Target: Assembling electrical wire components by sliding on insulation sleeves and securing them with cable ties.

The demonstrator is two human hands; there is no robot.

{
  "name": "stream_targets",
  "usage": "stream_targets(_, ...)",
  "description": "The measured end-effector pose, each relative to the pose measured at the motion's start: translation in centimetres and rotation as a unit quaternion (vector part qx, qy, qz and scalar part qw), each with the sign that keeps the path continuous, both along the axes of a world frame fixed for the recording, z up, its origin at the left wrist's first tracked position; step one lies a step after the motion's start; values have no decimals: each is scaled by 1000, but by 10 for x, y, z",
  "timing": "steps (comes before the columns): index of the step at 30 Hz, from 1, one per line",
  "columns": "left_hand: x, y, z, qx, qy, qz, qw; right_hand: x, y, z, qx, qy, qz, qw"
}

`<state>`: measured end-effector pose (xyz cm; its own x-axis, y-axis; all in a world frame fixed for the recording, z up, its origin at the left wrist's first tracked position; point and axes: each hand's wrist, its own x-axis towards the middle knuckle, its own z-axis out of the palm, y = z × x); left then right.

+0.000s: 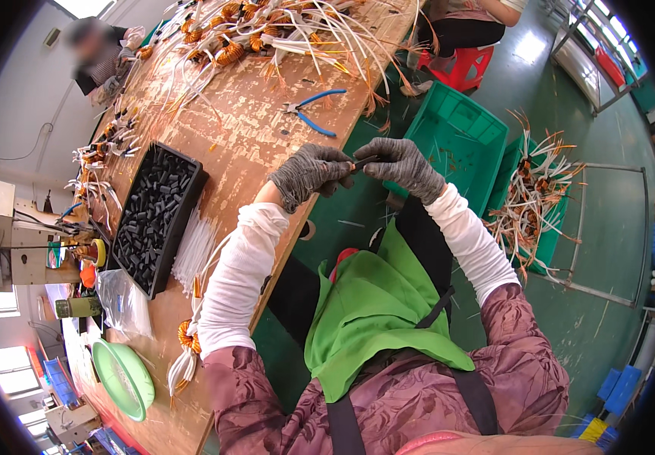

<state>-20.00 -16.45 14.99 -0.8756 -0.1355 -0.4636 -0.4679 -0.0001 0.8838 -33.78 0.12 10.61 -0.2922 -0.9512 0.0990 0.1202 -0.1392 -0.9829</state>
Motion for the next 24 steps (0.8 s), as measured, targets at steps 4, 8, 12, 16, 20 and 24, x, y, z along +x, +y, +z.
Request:
stream_targets(4, -1, -1, -3, 24, 0, 6, 1000, 4, -2, 5, 24, 38, -17, 999)
stream_targets(8, 10, -4, -1, 46, 39, -4, 998, 17, -6, -4, 90, -21, -32, 995)
stream_targets(12, 41, 2, 8, -207, 73, -24, 975, 25, -9, -10, 39, -133, -46, 989)
stream_targets(16, 78, 0, -6, -342, 73, -1, 937, 36, -20, -13, -8, -252, -56, 966)
stream_targets(20, 99, 5, -16, -406, 156, 63, 898, 41, -30, -26, -59, -327, -59, 941)
stream_targets(24, 99, 13, -19, -354, 172, 115, 912, 72, -40, -18, 12, -174, -87, 981)
